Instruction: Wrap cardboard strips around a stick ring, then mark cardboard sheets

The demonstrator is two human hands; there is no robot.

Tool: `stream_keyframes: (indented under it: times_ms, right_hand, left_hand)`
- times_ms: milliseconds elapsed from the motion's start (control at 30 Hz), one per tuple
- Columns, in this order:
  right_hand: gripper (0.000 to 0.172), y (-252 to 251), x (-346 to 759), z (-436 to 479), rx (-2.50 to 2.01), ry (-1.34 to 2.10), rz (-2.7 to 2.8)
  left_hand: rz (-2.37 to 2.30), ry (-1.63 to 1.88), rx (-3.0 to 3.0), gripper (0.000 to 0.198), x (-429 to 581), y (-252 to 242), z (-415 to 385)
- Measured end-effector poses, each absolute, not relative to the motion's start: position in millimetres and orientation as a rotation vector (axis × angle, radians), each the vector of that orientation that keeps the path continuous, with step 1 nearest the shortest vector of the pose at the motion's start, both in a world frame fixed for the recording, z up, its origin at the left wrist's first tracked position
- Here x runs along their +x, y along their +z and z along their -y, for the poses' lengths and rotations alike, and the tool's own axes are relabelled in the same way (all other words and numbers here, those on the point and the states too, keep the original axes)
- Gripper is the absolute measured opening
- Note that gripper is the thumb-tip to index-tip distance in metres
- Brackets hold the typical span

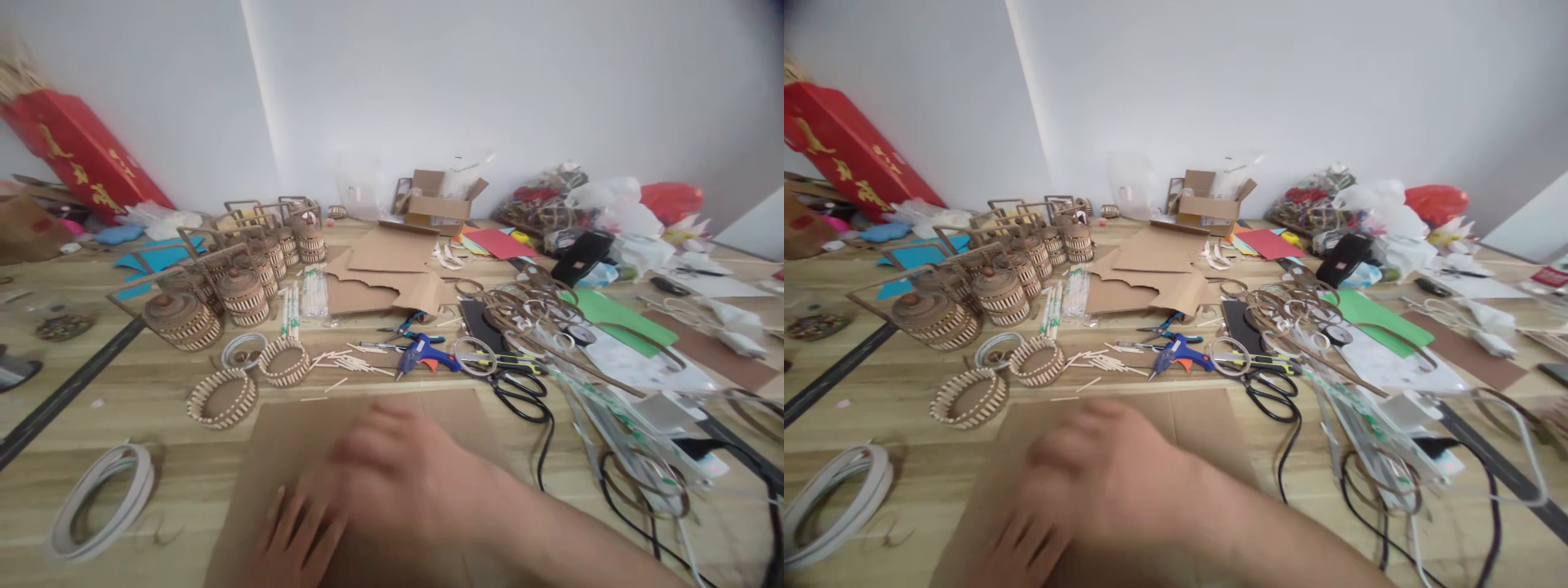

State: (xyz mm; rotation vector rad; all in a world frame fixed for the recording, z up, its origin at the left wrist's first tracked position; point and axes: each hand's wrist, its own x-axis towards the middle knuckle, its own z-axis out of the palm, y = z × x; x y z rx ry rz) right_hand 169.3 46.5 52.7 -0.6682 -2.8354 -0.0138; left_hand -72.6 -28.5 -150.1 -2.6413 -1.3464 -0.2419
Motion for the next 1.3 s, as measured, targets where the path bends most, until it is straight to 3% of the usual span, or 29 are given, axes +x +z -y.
stream_keyframes:
  times_ms: [100,167,400,567,667,767,933,1300]
  right_hand:
    - [0.016,22.5,191.9,-97.3,-1.234,-0.035,2.879]
    - [0.023,5.6,213.2,-120.1,-1.427,-0.081,2.817]
    - [0.029,-7.7,260.6,-145.5,-1.699,-0.171,2.683]
    - [0.036,-14.0,266.1,-169.4,-1.827,-0.213,2.633]
    - [0.038,-15.5,269.8,-184.8,-1.929,-0.258,2.574]
    - [0.035,-12.7,273.2,-195.8,-1.991,-0.343,2.511]
    - [0.035,-9.9,269.4,-199.4,-2.066,-0.428,2.437]
    - [0.034,-30.4,258.9,-191.5,-1.627,-0.09,2.895]
  left_hand:
    - [1.005,-0.301,-2.538,0.059,-75.5,-130.0,21.5]
    - [0.897,-0.33,-2.469,0.054,-77.3,-117.1,16.9]
    - [0.887,-0.325,-2.601,0.045,-79.6,-109.7,3.7]
    - [1.297,0.2,-3.139,0.059,-56.6,-60.8,-19.5]
    - [1.613,0.471,-3.151,0.039,-31.3,-15.0,-29.7]
    - [1.678,0.621,-3.111,0.031,-14.1,9.3,-32.1]
    - [1.677,0.668,-3.109,0.027,-13.4,4.8,-30.1]
    - [1.696,0.59,-3.087,0.025,-8.3,7.8,-27.8]
